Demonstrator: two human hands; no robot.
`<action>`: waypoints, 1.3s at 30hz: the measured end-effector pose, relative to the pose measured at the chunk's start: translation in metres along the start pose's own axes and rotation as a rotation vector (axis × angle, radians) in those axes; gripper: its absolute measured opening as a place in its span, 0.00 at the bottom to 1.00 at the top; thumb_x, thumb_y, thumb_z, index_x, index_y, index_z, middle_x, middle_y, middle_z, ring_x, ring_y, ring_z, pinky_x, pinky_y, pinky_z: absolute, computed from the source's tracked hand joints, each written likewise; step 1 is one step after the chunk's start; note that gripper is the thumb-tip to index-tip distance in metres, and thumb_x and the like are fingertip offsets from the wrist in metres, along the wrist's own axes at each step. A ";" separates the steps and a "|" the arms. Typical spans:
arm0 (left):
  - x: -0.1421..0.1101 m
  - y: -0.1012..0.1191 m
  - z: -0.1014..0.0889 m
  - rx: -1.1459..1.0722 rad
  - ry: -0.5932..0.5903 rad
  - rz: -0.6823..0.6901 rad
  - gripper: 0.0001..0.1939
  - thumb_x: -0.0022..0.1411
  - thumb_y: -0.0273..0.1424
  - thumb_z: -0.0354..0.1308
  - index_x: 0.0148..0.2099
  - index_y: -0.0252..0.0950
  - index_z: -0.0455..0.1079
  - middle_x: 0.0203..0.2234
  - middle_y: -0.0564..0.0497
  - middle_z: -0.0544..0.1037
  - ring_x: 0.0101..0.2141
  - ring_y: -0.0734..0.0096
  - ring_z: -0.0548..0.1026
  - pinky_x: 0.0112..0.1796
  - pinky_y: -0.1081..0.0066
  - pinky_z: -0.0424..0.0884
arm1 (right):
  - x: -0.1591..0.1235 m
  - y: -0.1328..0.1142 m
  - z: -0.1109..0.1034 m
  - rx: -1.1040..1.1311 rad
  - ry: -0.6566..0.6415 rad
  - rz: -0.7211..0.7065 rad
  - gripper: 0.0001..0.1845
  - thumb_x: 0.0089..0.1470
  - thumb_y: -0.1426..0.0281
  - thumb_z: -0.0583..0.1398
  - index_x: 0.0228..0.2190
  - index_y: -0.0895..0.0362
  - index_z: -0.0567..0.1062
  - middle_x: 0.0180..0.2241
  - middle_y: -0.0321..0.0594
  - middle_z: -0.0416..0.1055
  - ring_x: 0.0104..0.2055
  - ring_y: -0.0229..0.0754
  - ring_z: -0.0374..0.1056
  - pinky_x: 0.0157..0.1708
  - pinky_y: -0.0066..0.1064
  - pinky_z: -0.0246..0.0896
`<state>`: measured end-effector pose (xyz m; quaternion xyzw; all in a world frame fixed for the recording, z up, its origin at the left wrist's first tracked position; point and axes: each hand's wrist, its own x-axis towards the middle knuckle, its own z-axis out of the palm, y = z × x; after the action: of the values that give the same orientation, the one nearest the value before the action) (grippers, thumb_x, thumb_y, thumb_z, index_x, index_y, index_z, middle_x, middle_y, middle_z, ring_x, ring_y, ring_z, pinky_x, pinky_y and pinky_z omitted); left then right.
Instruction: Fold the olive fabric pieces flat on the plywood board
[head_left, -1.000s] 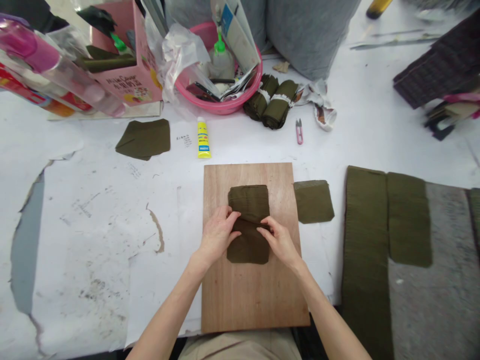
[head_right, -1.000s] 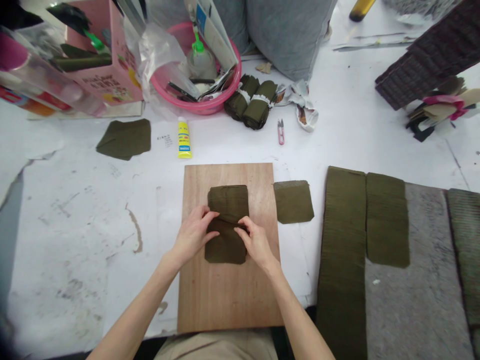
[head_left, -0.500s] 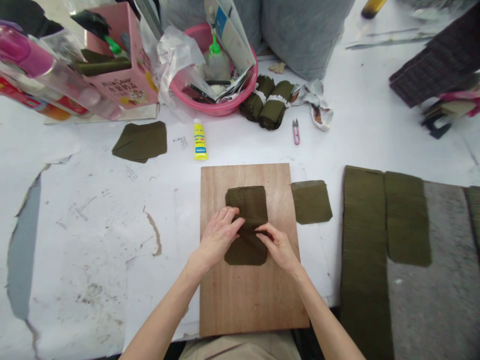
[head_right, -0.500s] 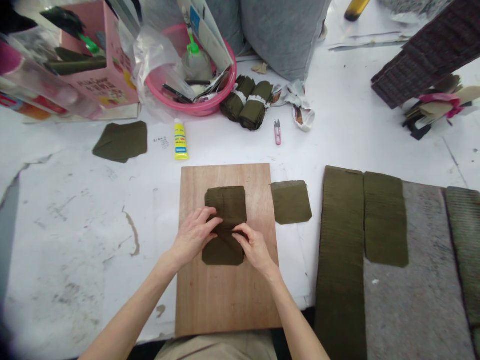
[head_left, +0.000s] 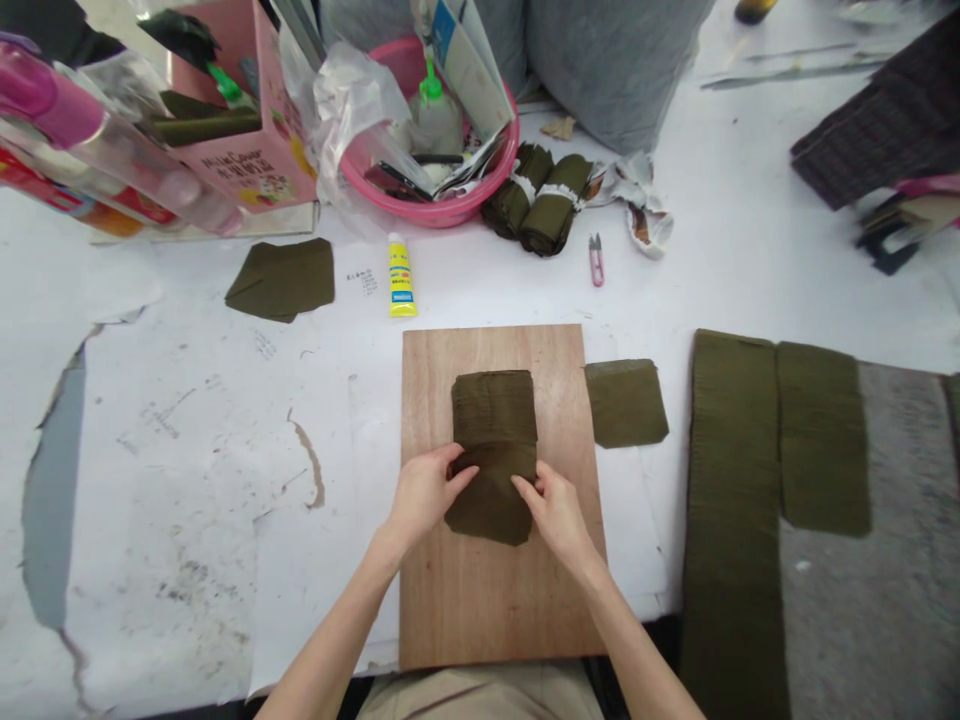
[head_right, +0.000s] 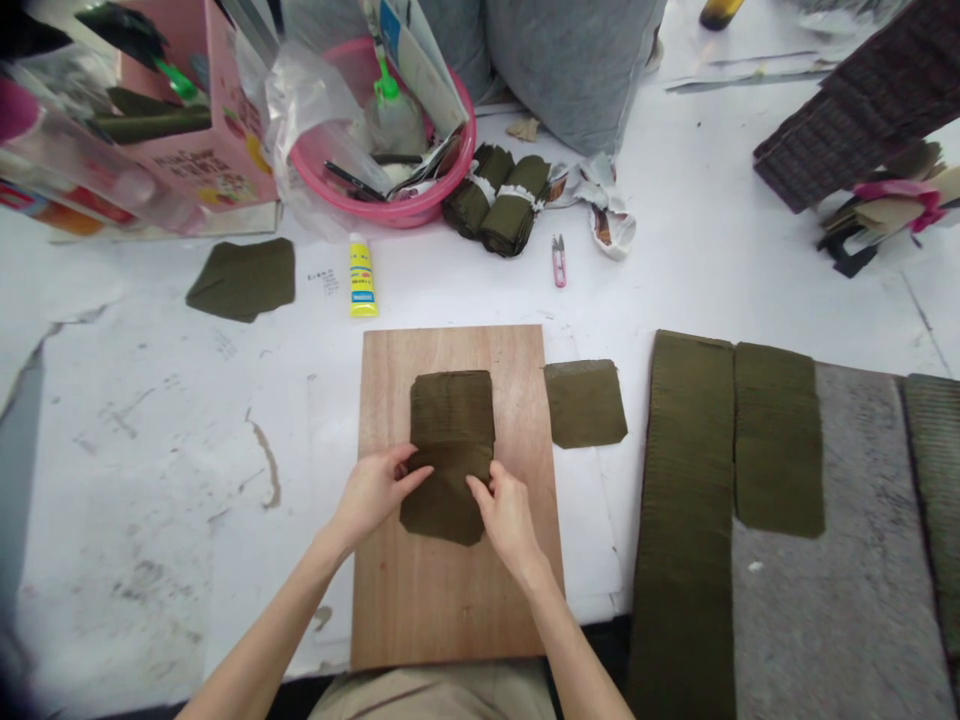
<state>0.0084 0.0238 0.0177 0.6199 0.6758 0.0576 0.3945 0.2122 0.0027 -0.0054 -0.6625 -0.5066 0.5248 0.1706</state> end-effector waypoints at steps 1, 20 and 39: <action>-0.003 -0.002 0.002 -0.034 0.001 -0.033 0.10 0.59 0.38 0.55 0.34 0.37 0.71 0.20 0.54 0.73 0.21 0.72 0.70 0.23 0.74 0.58 | 0.000 0.001 0.001 0.008 0.004 0.005 0.11 0.55 0.62 0.56 0.29 0.57 0.70 0.22 0.35 0.68 0.22 0.37 0.61 0.22 0.27 0.53; -0.020 -0.012 0.029 -0.174 0.153 -0.195 0.16 0.61 0.45 0.51 0.30 0.37 0.65 0.18 0.56 0.71 0.20 0.74 0.67 0.24 0.76 0.58 | -0.002 -0.001 0.009 -0.116 0.136 -0.027 0.15 0.60 0.58 0.50 0.26 0.54 0.59 0.19 0.30 0.60 0.21 0.35 0.57 0.22 0.25 0.48; -0.021 -0.002 0.028 0.046 0.153 -0.227 0.11 0.62 0.40 0.50 0.34 0.39 0.62 0.17 0.59 0.68 0.19 0.75 0.67 0.23 0.76 0.53 | 0.014 -0.018 -0.010 -0.573 0.281 -0.309 0.09 0.60 0.64 0.53 0.38 0.55 0.68 0.38 0.42 0.68 0.38 0.43 0.67 0.32 0.32 0.62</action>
<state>0.0223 -0.0065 0.0070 0.5421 0.7709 0.0440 0.3316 0.2108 0.0258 0.0050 -0.6646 -0.6991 0.2330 0.1235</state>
